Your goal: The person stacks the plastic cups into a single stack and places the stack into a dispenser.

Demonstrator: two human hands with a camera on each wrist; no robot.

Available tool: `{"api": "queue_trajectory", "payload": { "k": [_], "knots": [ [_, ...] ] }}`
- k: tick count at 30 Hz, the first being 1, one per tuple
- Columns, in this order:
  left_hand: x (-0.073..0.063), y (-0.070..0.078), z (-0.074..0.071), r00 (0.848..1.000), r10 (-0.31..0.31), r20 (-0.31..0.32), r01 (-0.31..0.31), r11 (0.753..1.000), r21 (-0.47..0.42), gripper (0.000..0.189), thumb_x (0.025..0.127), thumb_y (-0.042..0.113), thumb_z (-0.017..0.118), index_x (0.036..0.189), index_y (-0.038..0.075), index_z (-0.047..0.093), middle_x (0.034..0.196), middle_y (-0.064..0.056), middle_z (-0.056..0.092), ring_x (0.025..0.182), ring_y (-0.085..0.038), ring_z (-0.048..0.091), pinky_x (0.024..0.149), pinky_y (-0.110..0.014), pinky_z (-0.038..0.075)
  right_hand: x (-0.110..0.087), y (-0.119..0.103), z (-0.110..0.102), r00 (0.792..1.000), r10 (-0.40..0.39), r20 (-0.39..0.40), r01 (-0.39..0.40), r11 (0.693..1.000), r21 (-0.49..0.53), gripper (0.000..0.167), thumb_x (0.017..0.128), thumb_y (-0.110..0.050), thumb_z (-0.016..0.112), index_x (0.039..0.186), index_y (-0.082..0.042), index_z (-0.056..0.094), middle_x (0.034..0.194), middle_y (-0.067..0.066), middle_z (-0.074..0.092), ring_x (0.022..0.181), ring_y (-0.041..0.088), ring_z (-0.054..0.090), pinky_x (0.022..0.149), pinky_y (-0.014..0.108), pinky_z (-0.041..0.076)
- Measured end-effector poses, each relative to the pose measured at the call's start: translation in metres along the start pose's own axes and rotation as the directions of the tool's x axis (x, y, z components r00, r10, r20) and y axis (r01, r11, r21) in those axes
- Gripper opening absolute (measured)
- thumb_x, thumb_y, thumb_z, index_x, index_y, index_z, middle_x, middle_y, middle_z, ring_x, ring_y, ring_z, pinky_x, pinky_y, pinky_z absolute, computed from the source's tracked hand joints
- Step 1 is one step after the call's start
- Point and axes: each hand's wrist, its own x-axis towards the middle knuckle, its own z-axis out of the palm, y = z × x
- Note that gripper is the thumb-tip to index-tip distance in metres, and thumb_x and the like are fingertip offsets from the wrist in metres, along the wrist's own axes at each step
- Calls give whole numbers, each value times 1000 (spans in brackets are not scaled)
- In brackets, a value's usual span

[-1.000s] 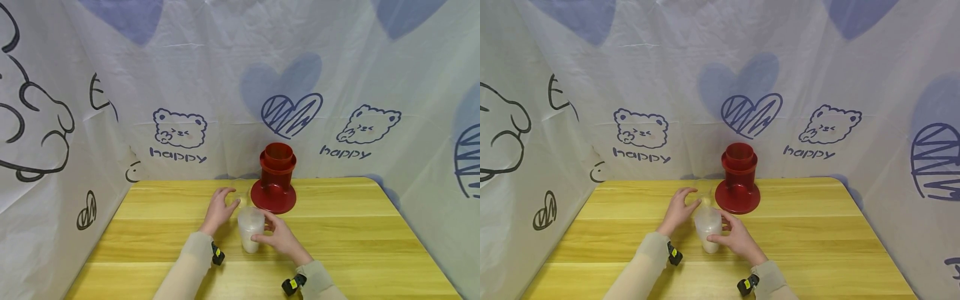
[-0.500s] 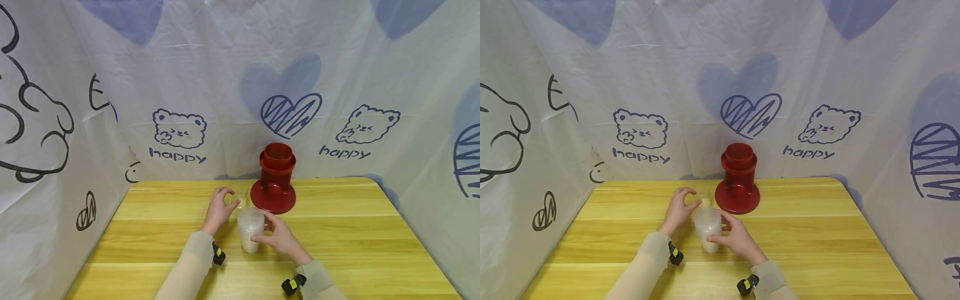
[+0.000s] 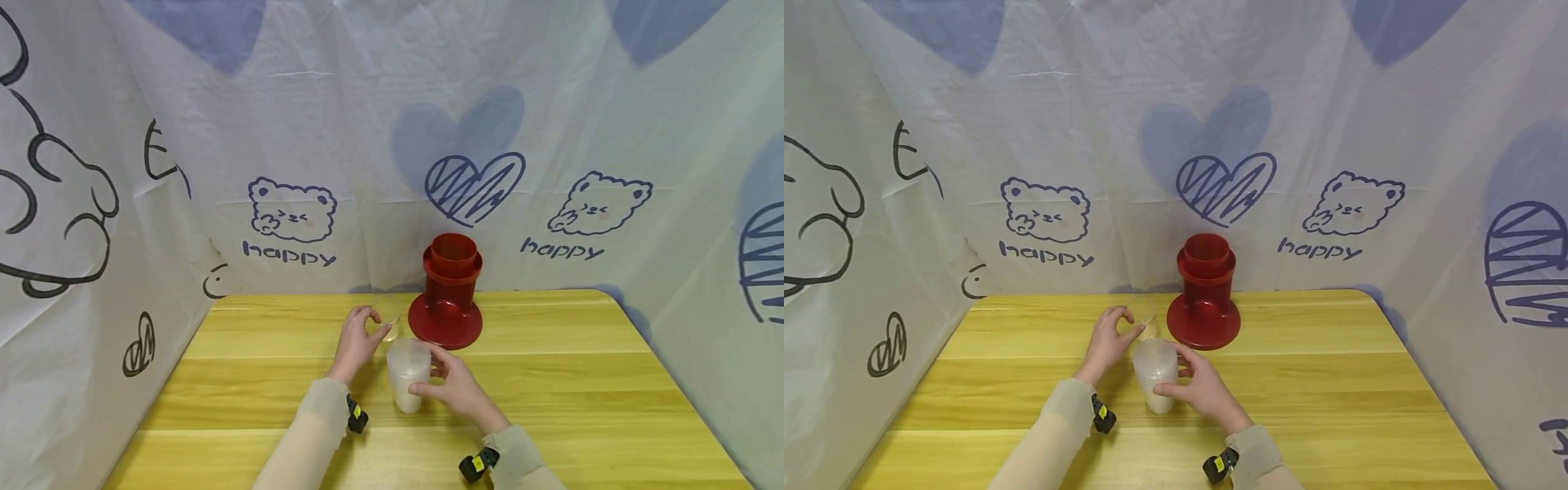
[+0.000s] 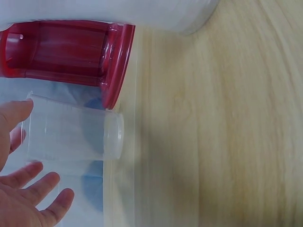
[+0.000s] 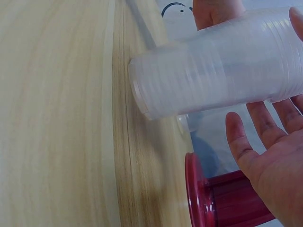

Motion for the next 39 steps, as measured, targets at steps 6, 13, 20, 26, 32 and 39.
{"api": "queue_trajectory", "payload": {
  "k": [6,13,20,26,32,39],
  "knots": [
    [-1,1,-3,999,-45,3,45,999,-4,30,88,29,76,96,5,59,123,-16,54,117,-37,52,97,-49,47,-1,-11,0,999,35,12,-35,999,15,72,82,-13,81,145,-7,46,138,12,53,119,30,53,100,48,45],
    [-5,0,-7,996,-94,-2,94,992,-82,49,84,29,80,116,4,53,115,-15,53,108,-36,52,88,-46,50,0,-2,0,999,33,4,-33,999,-1,73,81,-19,82,144,-14,48,138,7,53,119,27,53,99,43,46],
    [-9,-2,-10,996,-90,-13,88,991,-101,56,81,26,83,123,4,52,112,-15,54,103,-33,52,83,-42,50,0,-3,-1,1000,15,9,-15,1000,3,71,81,-16,82,144,-13,48,137,7,54,118,26,54,99,44,46],
    [-9,-2,-11,995,-103,2,102,990,-92,64,78,28,85,127,6,50,110,-12,51,104,-35,51,85,-42,49,0,-3,0,999,40,8,-40,999,2,74,82,-14,82,146,-12,46,140,8,52,120,27,52,100,45,45],
    [-9,-3,-9,991,-131,38,133,988,-82,75,78,30,85,138,7,45,124,-16,52,110,-29,52,92,-44,50,1,-3,0,999,53,3,-53,999,6,75,81,-13,82,146,-13,45,142,8,50,122,29,51,102,47,44],
    [-8,-4,-7,991,-121,54,124,990,-63,76,80,31,83,140,4,45,128,-16,52,114,-31,54,94,-46,50,-1,-4,0,999,49,2,-49,999,3,72,81,-20,82,144,-14,48,138,7,53,119,27,53,101,44,45]
  ]
}}
